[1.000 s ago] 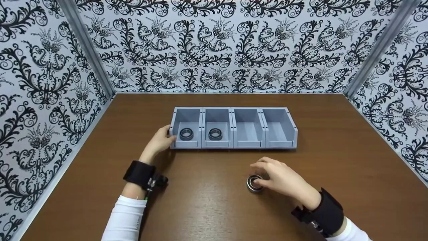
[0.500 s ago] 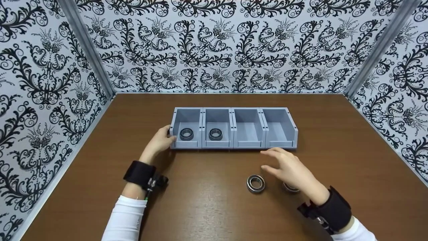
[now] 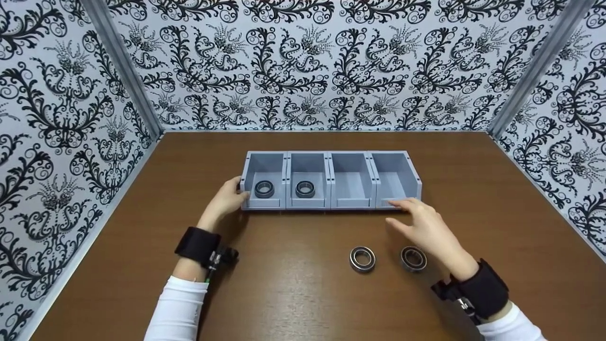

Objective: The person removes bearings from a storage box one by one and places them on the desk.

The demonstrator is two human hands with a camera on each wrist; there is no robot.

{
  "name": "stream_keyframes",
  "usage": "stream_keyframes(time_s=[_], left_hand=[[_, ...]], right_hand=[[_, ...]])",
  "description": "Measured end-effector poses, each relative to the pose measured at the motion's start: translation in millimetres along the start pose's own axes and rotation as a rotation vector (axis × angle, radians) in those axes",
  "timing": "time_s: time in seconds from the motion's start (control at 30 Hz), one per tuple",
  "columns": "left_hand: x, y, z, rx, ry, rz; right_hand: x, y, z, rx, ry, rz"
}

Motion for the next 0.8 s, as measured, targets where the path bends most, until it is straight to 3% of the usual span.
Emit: stream_keyframes(time_s=[0.8], left_hand=[[1.0, -0.7, 2.0, 0.024, -0.003, 0.038]], right_hand=[[73, -12, -2.1, -0.010, 0.187, 0.025]])
Point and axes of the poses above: each hand's wrist, its own z-axis towards the middle knuckle, its own y-axis out of the palm, x = y × z, the point moved 9 cm from there along z, towards the middle knuckle, and after that the axes turned 9 degrees about -y, right-handed, at the moved point
